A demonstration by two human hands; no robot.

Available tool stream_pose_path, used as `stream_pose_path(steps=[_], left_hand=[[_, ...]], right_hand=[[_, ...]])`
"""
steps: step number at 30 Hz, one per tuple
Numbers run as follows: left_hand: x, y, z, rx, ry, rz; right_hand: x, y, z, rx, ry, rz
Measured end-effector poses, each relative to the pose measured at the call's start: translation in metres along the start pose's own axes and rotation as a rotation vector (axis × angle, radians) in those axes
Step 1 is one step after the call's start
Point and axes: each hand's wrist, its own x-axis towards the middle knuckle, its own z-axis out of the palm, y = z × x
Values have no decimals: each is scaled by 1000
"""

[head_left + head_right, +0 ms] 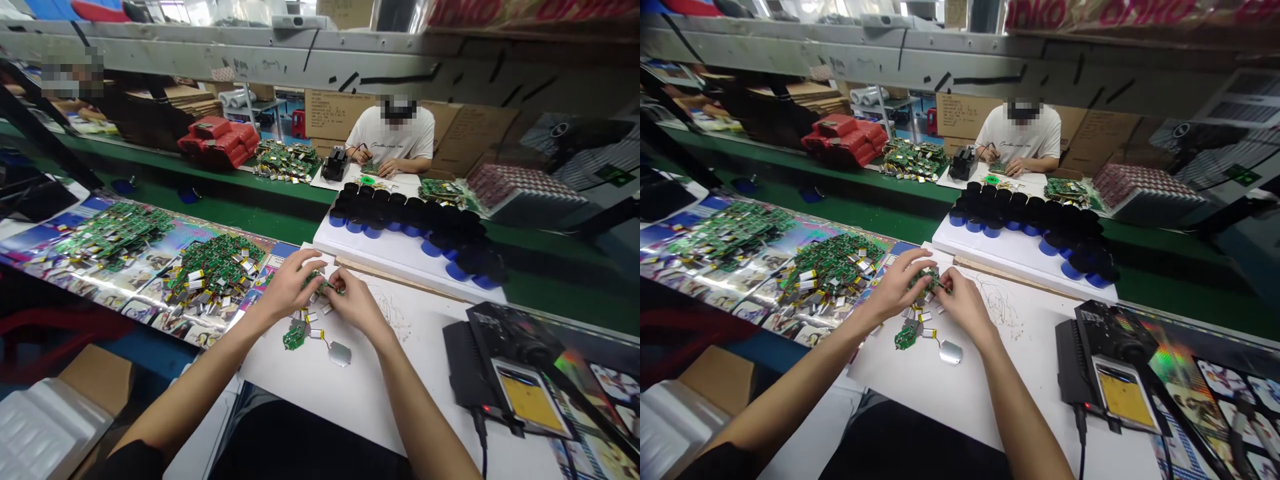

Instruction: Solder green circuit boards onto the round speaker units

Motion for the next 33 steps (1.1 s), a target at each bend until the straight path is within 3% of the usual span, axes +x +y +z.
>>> stream_pose_path(steps=[4,8,10,16,21,27,29,33], left_hand=[[22,4,0,-206,-175,-179],[25,0,4,-390,-138,-350],[21,2,10,-450,-131,-397],[6,0,21,-555,-142,-477],[-12,-19,-2,-375,-130,-485],[-19,-26,-23,-50,-185,-431],[-17,-39,-45,70,-146,-468],[-20,-84,-106,309,-54,-663]], right_hand=[[12,-3,-17,386,-19,-91],[10,-1,-26,586,-254,65],[9,1,-21,649,-307,98],[18,7,18,659,-203,62],[23,17,19,440,-167,-15],[22,23,18,199,-123,-99],[21,23,17,128,-81,-119],[19,21,14,116,-96,-103]])
